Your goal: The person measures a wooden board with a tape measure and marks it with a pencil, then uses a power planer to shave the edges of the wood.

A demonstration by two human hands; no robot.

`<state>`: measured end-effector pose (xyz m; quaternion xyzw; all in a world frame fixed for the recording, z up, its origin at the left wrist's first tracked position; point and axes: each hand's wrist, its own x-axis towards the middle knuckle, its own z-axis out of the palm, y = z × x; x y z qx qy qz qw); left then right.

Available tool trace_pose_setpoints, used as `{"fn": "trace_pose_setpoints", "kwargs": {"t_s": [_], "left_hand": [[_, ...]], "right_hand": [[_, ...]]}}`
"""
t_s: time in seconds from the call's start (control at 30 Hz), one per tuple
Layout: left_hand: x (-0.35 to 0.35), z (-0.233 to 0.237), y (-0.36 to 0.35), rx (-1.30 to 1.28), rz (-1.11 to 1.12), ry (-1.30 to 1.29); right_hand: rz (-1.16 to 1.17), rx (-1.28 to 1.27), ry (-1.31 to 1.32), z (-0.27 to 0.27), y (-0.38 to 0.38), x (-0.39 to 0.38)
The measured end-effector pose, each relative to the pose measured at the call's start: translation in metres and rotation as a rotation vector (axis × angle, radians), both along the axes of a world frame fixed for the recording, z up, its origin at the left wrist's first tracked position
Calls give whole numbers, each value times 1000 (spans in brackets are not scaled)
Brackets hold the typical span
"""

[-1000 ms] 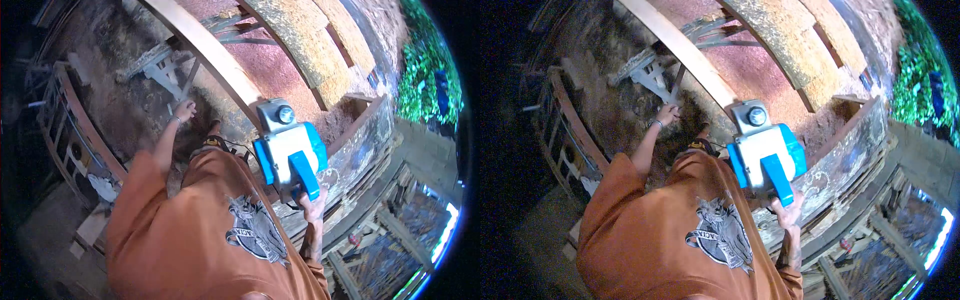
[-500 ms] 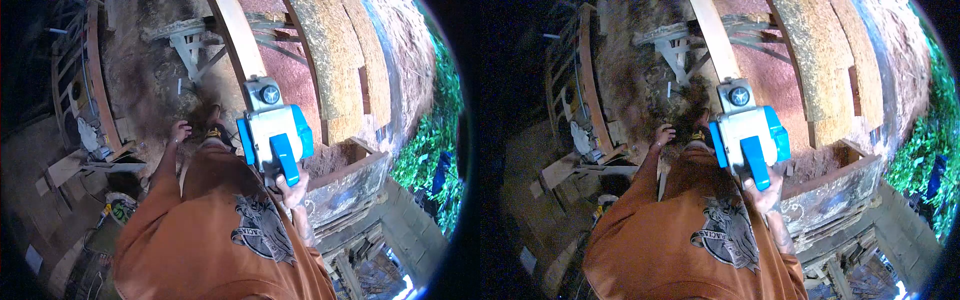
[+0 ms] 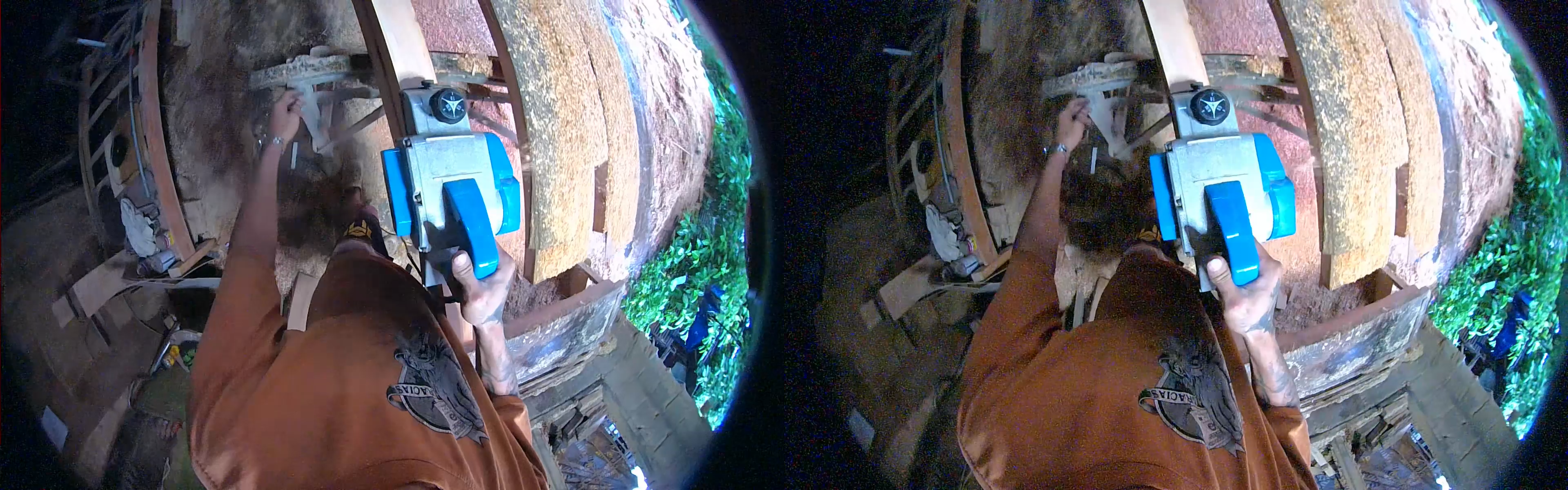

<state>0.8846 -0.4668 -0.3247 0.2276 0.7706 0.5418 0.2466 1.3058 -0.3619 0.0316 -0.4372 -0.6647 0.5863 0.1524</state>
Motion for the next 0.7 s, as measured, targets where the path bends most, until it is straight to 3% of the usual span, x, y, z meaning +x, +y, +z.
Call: {"fn": "trace_pose_setpoints", "kwargs": {"t_s": [0.07,0.17,0.27,0.4,0.47,0.6,0.7], "left_hand": [[-37,17,35,-39,-17,152],[-88,-1,72,-107,-45,270],[-123,1,95,-331,-173,707],[-154,-79,112,-502,-230,403],[-144,-95,115,-636,-173,542],[-127,-94,129,-770,-6,576],[-122,-88,129,-642,24,614]], "right_hand": [[-3,-1,-30,2,14,-28],[-10,39,-35,-6,36,-70],[-36,51,-25,-9,58,-116],[-20,51,-52,-5,88,-172],[-21,79,-71,-1,102,-203],[-50,58,-62,-6,135,-263],[-39,62,-75,-7,158,-305]]}}
